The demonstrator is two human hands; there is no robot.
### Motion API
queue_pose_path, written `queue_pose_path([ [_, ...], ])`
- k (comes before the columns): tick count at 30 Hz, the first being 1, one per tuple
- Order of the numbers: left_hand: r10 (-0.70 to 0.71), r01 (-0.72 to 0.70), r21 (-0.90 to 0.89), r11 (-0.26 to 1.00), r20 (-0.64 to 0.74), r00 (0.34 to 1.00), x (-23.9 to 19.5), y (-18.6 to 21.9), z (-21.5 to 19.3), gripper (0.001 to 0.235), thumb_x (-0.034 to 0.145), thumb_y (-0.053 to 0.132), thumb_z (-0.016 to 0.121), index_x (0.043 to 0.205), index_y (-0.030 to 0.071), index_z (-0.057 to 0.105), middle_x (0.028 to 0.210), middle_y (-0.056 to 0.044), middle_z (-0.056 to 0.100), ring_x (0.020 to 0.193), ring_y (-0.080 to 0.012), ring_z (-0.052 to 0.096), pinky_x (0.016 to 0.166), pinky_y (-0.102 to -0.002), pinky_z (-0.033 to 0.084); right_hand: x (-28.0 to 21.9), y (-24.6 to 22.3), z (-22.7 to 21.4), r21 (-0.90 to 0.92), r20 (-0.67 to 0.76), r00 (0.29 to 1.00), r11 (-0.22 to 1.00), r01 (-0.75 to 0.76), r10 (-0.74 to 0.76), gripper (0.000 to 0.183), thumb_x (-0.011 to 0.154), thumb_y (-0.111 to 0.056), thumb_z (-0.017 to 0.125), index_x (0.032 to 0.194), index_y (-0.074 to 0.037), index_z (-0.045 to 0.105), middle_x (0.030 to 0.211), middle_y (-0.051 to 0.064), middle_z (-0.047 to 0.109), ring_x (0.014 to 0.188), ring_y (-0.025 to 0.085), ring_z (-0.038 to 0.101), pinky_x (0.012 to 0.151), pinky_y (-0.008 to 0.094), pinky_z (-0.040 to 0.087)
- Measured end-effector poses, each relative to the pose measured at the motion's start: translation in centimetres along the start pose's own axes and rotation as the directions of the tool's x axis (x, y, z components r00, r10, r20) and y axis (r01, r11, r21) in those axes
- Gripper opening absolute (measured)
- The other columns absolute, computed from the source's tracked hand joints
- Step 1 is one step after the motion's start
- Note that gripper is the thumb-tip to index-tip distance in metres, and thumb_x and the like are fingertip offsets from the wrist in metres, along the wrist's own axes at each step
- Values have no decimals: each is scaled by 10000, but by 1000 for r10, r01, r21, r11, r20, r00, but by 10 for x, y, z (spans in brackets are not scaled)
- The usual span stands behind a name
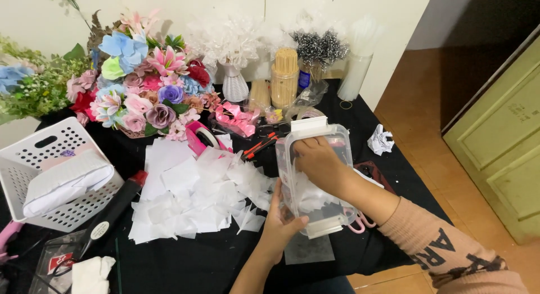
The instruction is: Folding small pieces of white tissue paper and placing them into a clear plastic storage container at a design station.
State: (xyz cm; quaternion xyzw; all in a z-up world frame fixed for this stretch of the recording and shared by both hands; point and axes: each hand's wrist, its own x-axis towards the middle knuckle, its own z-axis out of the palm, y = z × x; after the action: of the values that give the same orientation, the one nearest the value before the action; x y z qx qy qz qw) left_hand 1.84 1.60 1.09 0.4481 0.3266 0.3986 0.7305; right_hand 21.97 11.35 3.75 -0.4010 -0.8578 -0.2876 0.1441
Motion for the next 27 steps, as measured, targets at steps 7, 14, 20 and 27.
queue_pose_path([
  [7,-39,39,18,999,-5,999,-3,3,0,1193,688,329,793,1645,301,81,1664,-48,291,1388,-258,483,1093,-405,460,-1,-5,-22,-220,217,974,969,110,-61,197,789,-37,689,745,-223,638,681,-70,618,884,200,589,1094,445,399],
  [14,-29,28,29,999,29,999,-6,4,0,1247,663,426,816,1645,273,63,1674,-56,233,1434,-286,437,1124,-426,431,11,0,-45,193,578,815,977,-89,-40,402,769,-35,711,1136,-130,577,949,25,693,1095,251,581,1199,589,183],
  [20,-55,55,53,997,12,998,-11,11,2,1225,670,425,802,1645,277,76,1665,-47,275,1427,-286,445,1111,-436,450,15,-6,-56,324,512,857,938,-124,-64,245,823,-102,665,885,-299,795,844,-38,678,1009,215,593,1215,611,134],
  [27,-82,82,11,997,-20,996,-12,14,1,1153,719,347,772,1644,322,83,1653,-40,290,1383,-275,487,1074,-415,492,1,4,-65,340,124,988,940,41,-88,314,781,57,659,892,-222,750,849,-74,664,1096,198,615,1180,506,286],
])
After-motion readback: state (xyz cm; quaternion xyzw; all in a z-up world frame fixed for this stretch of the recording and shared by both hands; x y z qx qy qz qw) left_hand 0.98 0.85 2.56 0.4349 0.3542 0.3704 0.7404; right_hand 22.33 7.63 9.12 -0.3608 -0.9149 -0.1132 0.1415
